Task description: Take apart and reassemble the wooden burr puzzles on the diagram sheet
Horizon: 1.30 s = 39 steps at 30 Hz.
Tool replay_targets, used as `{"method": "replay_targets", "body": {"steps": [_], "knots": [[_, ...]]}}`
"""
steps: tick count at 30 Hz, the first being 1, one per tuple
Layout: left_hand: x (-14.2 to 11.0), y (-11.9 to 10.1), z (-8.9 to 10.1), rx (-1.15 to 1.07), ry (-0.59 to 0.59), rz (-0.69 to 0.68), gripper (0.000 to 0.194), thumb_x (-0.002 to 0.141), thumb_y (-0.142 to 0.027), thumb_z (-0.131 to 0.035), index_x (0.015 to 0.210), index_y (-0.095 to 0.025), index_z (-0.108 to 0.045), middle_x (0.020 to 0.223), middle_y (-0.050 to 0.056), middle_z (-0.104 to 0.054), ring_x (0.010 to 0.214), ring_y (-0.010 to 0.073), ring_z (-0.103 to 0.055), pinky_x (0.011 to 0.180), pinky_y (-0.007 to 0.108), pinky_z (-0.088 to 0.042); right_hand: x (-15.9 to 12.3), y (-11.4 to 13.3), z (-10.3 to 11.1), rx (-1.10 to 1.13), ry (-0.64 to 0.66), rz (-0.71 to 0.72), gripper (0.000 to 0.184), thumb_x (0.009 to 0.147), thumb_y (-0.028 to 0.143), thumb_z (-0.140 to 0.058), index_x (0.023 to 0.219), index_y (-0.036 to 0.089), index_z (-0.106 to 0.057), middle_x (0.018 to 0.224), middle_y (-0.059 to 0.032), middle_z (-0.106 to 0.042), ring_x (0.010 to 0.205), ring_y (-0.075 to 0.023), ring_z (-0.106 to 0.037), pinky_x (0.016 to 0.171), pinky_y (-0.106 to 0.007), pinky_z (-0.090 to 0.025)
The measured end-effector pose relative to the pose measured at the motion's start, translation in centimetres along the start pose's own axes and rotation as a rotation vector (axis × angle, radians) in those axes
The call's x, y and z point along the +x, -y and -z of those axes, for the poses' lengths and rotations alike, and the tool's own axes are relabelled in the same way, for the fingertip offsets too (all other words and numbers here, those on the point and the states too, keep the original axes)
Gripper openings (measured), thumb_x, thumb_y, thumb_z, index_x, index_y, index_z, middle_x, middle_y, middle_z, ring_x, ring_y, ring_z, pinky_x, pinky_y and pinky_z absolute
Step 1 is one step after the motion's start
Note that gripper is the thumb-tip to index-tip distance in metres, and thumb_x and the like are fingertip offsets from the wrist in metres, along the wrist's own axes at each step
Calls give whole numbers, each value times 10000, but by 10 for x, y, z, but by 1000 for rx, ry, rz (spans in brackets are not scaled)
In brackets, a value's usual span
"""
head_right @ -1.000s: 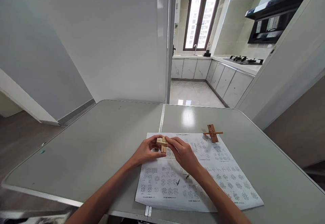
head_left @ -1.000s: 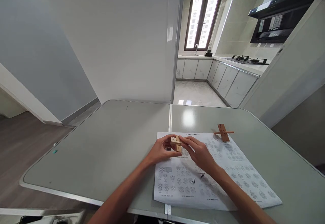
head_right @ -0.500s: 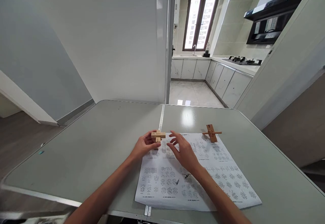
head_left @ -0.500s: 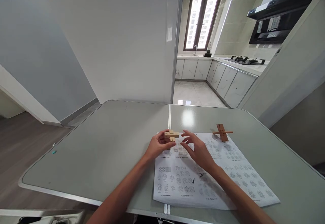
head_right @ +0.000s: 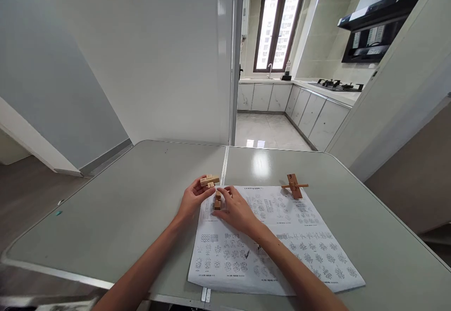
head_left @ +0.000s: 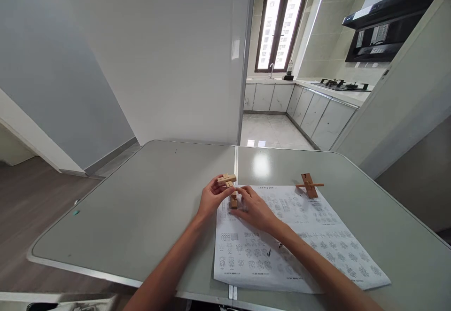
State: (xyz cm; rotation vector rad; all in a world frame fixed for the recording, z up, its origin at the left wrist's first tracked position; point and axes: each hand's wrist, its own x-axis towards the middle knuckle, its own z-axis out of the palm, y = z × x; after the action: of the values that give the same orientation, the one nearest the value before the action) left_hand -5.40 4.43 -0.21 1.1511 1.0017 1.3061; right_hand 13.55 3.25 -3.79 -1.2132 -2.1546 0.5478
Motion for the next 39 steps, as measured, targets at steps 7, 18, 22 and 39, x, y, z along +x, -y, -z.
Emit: {"method": "replay_targets", "body": {"steps": [7,18,22,39], "knots": [[-2,-2,-1,16,13,-7,695,697,-355,-935,1291,-182,-620,1245,141,-754,1069,253,-738,1010,419,-571,5,-5,-1,87,-14,41,519,860,287,-805,1343,276,-617,1346,-117,-649,1317,-332,-563,1083,-549,-507],[-9,5,-9,148,164,-98,720,670,-313,-945,1305,-198,-627,1180,103,-745,924,187,-692,888,342,-573,-19,-27,48,989,-68,-310,412,871,466,-774,1183,212,-686,1225,-128,-710,1106,-275,-692,893,-412,-588],[-11,3,-10,179,180,-113,713,680,-317,-940,1311,-195,-630,1181,108,-744,928,192,-686,860,332,-572,-21,-24,53,1119,-2,-313,383,937,552,-681,1013,177,-701,778,-15,-600,645,-149,-543,576,-292,-462],[-7,8,-7,232,75,-134,652,736,-357,-902,1310,-225,-623,1202,87,-730,886,170,-690,835,316,-577,-21,-7,55,1015,105,-256,439,975,623,-604,1150,221,-602,1021,-62,-654,676,-152,-594,610,-317,-496]]}}
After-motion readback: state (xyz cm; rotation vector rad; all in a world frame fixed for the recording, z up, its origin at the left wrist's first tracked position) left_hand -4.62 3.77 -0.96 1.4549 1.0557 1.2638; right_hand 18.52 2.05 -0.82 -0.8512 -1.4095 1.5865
